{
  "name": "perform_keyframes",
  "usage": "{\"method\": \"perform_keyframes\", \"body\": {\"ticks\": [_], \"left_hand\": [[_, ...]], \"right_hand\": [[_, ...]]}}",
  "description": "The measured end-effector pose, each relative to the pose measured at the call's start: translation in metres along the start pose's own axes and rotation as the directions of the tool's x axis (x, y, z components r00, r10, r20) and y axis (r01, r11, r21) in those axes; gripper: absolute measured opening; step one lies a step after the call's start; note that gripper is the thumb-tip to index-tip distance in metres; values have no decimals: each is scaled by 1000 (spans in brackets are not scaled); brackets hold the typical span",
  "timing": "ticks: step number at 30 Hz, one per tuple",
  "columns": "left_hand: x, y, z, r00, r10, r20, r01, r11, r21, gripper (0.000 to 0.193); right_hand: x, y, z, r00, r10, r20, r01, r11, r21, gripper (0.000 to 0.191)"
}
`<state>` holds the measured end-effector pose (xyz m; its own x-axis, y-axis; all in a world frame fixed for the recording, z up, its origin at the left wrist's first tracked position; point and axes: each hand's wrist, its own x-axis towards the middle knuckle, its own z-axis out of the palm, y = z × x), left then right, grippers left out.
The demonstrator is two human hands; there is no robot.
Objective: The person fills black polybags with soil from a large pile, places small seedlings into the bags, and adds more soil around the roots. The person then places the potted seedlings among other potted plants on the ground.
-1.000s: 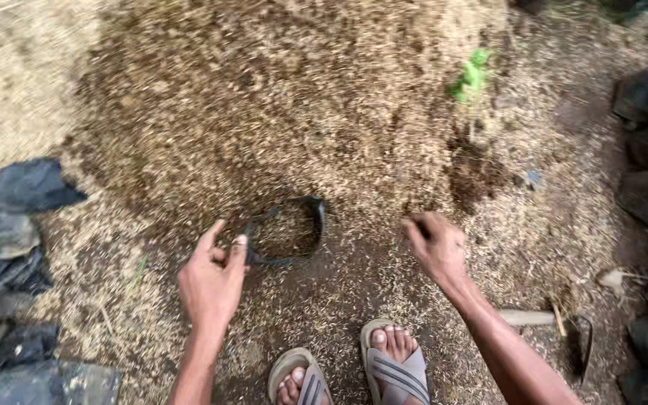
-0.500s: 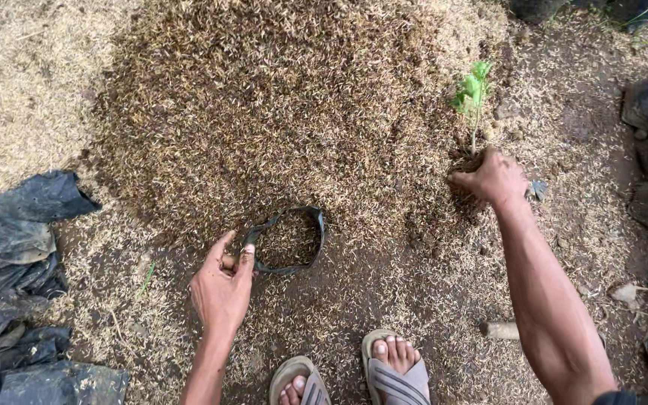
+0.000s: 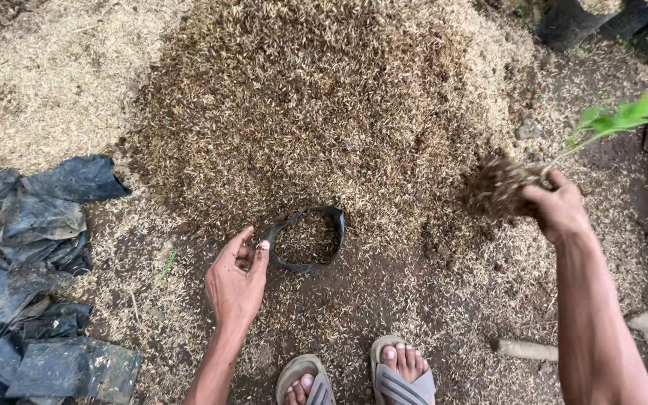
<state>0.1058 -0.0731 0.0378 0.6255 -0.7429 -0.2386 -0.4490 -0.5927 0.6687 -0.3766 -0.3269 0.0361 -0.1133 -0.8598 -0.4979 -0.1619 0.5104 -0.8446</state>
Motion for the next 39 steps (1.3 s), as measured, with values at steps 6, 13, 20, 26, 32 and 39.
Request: {"method": "perform_keyframes", "body": {"ticks": [6,13,20,26,32,39], "left_hand": [[-2,5,4,999,52,1,-52,999,-13,45],[-16,13,5,900,406,-160,-427,895,-128,34],[0,55,48,780,308,545,-466,867,177,37],[26,73,60,752,23,658,-424,782,457,57],[27,46,87,701,1,713,-527,675,517,43],[33,32,93,674,29,738,-417,840,348,27]], "right_hand": [[-13,-42,23,989,-151,-6,142,915,378,66],[-16,-74,68,827,-520,211,256,684,683,41],[-101,-106,142,838,-402,368,147,816,559,27],[-124,-93,167,834,-331,442,116,888,446,50],[-100,-50,139,833,-295,467,68,894,442,65],[-103,-64,150,769,-390,506,97,854,511,41]]}}
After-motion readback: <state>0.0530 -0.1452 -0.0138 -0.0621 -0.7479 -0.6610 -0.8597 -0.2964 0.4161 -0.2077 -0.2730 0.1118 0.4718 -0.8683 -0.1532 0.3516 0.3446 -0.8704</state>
